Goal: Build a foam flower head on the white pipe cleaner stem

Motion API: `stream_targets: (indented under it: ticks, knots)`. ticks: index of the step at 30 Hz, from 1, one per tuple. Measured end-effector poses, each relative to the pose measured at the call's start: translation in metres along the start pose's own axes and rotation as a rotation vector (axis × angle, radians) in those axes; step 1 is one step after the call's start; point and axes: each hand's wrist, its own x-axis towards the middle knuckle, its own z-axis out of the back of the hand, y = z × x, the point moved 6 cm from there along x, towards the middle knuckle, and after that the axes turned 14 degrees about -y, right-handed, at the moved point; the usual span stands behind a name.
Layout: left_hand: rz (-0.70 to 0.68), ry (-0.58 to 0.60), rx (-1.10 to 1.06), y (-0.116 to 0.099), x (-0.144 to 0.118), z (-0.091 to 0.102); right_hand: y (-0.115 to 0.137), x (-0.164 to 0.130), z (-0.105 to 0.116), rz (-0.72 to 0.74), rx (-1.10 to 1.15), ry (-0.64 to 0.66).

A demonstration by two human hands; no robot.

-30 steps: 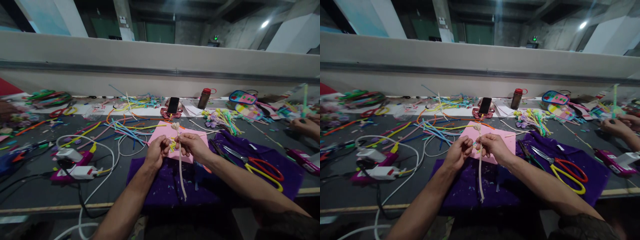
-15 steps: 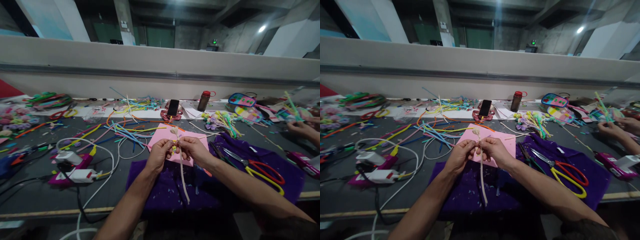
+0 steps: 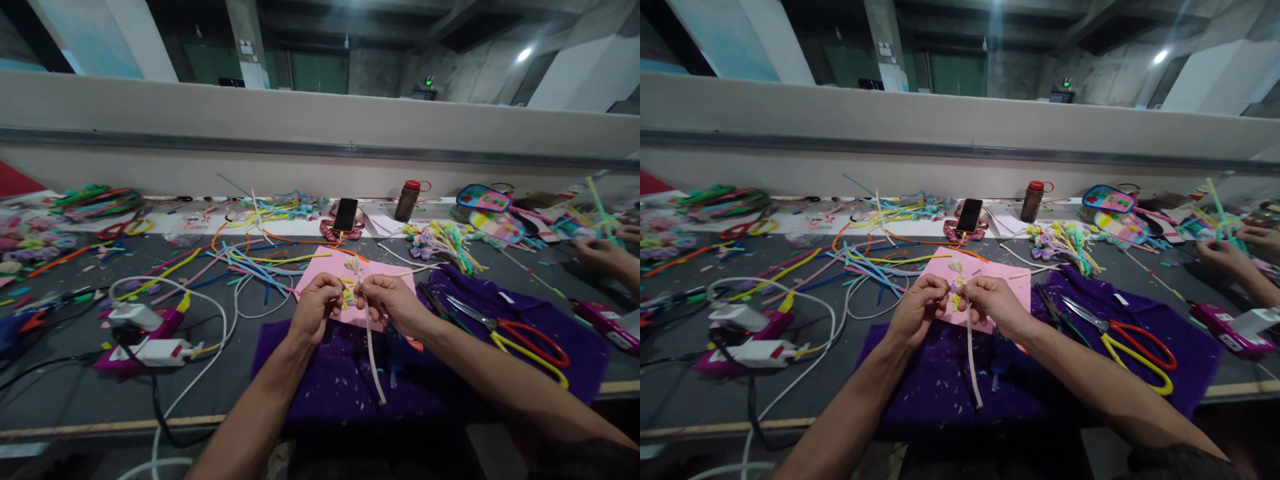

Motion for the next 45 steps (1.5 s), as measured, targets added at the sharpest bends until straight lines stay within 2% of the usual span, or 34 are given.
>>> stream_targets:
  ticks: [15, 21, 26, 33, 37, 41, 45]
  knots:
    - [-0.009, -0.076, -0.022, 0.003, 0.003, 0.005, -0.003, -0.010, 0.005, -0.011, -0.048, 0.004]
    - [0.067, -0.010, 0.009, 0.010, 0.003, 0.001, -0.001, -0.010, 0.006, 0.003, -0.044, 0.003]
    - [0.060, 0.039, 0.062, 0.012, 0.003, -0.001, -0.002, -0.007, 0.008, -0.014, -0.067, -0.027]
    - [0.015, -0.014, 0.179, 0.007, 0.001, 0.002, -0.004, -0.006, 0.009, -0.026, -0.047, -0.022]
    - [0.001, 0.017, 0.310, 0.008, -0.001, -0.002, -0.005, -0.006, 0.012, -0.028, -0.062, -0.033]
    - [-0.052, 0.036, 0.317, 0.007, -0.002, -0.006, -0.003, -0.005, 0.014, -0.014, -0.107, -0.051]
    - [0.021, 0.023, 0.259, 0.013, 0.000, -0.003, -0.003, -0.006, 0.010, -0.001, -0.148, -0.051]
